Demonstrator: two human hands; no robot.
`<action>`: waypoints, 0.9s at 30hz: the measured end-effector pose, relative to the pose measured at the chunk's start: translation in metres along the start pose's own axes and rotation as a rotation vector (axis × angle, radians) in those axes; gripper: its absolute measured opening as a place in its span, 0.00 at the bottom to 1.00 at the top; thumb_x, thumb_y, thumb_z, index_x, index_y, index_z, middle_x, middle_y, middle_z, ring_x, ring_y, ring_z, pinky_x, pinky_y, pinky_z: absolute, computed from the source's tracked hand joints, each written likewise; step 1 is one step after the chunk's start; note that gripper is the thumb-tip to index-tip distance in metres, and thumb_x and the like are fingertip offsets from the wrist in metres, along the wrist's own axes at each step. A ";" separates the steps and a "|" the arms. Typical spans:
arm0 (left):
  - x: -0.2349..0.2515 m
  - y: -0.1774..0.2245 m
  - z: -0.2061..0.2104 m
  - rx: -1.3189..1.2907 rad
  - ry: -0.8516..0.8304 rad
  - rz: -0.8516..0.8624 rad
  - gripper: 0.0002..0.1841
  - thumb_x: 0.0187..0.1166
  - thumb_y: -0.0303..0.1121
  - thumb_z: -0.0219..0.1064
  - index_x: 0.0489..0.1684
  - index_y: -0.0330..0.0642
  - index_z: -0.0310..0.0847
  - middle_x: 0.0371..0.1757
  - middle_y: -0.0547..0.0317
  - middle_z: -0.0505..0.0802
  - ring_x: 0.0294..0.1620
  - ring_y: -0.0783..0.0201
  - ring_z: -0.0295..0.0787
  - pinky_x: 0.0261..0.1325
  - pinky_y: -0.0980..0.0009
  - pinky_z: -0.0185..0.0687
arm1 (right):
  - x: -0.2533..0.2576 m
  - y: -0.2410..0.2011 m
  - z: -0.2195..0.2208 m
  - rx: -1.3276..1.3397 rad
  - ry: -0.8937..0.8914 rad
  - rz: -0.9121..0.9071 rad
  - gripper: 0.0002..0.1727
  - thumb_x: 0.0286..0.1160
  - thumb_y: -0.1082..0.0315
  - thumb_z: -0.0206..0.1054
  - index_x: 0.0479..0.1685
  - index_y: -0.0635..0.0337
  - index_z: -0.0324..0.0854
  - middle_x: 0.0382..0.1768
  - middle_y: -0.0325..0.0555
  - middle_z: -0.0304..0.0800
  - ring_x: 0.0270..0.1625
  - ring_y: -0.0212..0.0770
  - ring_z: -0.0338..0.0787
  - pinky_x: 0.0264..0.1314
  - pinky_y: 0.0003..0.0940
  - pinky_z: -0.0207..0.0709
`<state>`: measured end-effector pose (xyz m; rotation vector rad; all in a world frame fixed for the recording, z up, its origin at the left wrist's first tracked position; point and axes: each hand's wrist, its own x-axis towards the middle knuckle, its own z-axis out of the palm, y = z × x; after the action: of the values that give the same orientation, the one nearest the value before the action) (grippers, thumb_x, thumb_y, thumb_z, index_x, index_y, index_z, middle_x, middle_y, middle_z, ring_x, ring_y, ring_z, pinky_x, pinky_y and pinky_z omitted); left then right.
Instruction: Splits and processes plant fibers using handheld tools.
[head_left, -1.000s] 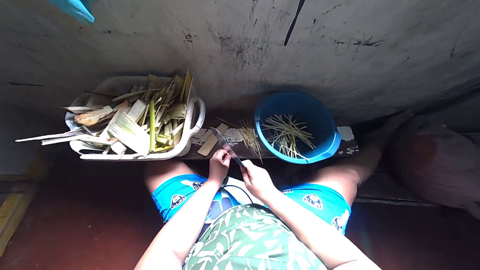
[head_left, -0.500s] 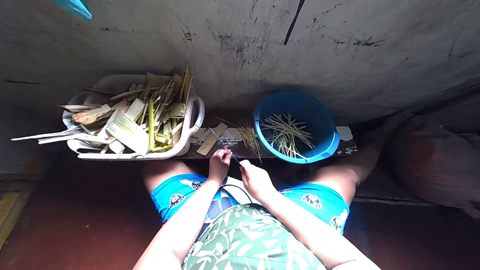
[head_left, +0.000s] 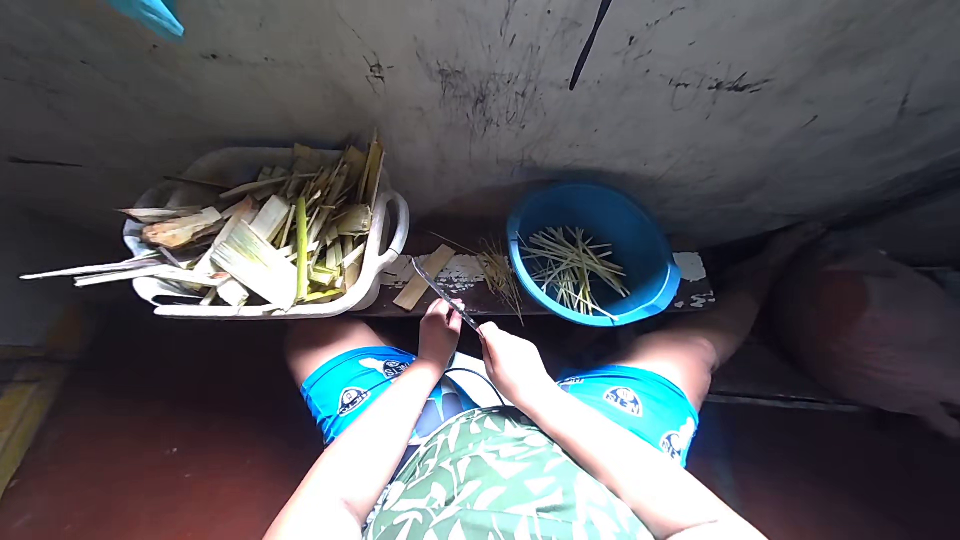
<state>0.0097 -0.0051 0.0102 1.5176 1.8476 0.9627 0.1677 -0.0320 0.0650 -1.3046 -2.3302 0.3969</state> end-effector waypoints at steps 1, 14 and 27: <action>-0.001 0.001 0.001 0.012 -0.042 -0.025 0.14 0.85 0.29 0.61 0.54 0.28 0.88 0.59 0.42 0.94 0.65 0.56 0.90 0.75 0.62 0.79 | 0.000 0.000 0.001 -0.012 -0.030 0.023 0.12 0.83 0.69 0.55 0.49 0.63 0.84 0.28 0.50 0.90 0.31 0.50 0.94 0.32 0.44 0.86; 0.004 0.006 -0.004 0.023 0.026 -0.075 0.13 0.86 0.31 0.62 0.56 0.32 0.88 0.59 0.44 0.93 0.62 0.58 0.91 0.71 0.64 0.83 | 0.003 -0.003 -0.013 -0.004 -0.087 0.062 0.12 0.86 0.67 0.53 0.50 0.61 0.82 0.27 0.48 0.88 0.32 0.48 0.93 0.33 0.42 0.85; 0.008 -0.004 0.002 -0.277 0.015 -0.195 0.18 0.93 0.36 0.54 0.66 0.33 0.81 0.34 0.57 0.90 0.27 0.69 0.86 0.36 0.70 0.86 | -0.011 0.037 -0.018 0.588 0.478 0.094 0.14 0.88 0.66 0.55 0.53 0.72 0.78 0.29 0.40 0.86 0.28 0.24 0.84 0.35 0.22 0.82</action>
<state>0.0072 0.0026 0.0059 1.1475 1.7502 1.0857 0.2083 -0.0219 0.0613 -1.0674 -1.5953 0.6564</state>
